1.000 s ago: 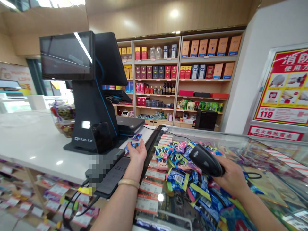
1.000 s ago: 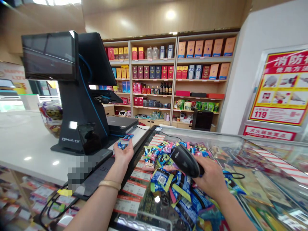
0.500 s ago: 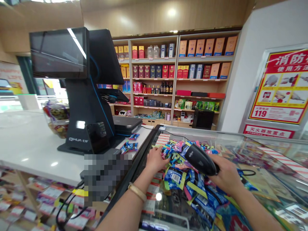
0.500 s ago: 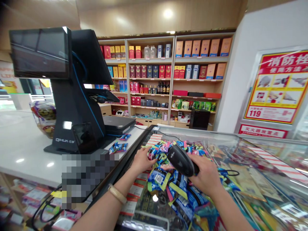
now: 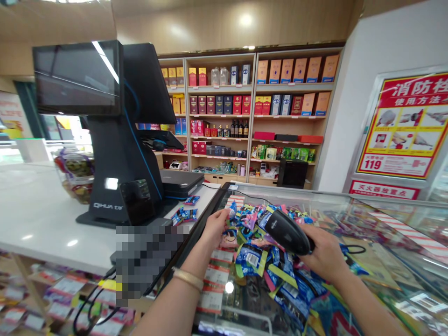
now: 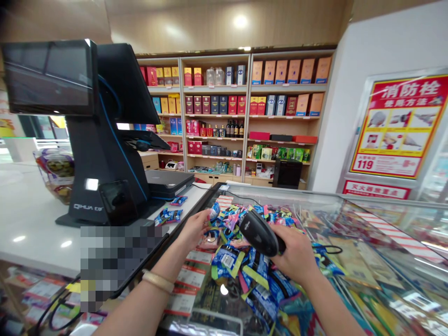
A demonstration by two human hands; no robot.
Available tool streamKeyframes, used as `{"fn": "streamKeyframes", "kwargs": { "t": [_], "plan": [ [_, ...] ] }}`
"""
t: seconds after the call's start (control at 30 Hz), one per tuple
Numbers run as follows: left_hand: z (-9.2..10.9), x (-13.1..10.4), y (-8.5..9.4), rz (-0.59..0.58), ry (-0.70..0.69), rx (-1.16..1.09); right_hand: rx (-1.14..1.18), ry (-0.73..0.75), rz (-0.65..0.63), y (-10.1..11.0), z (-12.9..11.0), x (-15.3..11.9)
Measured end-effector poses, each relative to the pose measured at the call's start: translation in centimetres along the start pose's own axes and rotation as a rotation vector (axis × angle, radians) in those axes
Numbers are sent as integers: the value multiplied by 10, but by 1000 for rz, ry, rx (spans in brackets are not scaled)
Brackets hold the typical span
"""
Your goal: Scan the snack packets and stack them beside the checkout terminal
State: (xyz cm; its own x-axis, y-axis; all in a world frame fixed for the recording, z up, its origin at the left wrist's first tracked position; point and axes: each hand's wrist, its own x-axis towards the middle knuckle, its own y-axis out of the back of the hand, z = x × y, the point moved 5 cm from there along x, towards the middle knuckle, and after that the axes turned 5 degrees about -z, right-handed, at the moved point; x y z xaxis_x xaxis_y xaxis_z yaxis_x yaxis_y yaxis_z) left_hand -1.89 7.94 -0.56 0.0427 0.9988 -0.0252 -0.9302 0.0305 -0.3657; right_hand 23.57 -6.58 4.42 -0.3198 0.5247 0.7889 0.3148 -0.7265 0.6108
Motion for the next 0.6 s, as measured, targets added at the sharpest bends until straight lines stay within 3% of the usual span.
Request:
{"fn": "streamKeyframes", "kwargs": {
  "t": [0.13,0.2,0.4,0.6],
  "plan": [
    [2,-6,-12,-82,181,-407,30,-14,-18,0,-2,0],
    [3,-9,-19,-137,206,-492,59,-18,-32,-1,-3,0],
    [6,-18,-33,-198,72,-519,144,-6,-67,0,-10,3],
    [6,-23,-41,-288,51,-503,177,-41,-142,-1,-15,6]
  ]
}}
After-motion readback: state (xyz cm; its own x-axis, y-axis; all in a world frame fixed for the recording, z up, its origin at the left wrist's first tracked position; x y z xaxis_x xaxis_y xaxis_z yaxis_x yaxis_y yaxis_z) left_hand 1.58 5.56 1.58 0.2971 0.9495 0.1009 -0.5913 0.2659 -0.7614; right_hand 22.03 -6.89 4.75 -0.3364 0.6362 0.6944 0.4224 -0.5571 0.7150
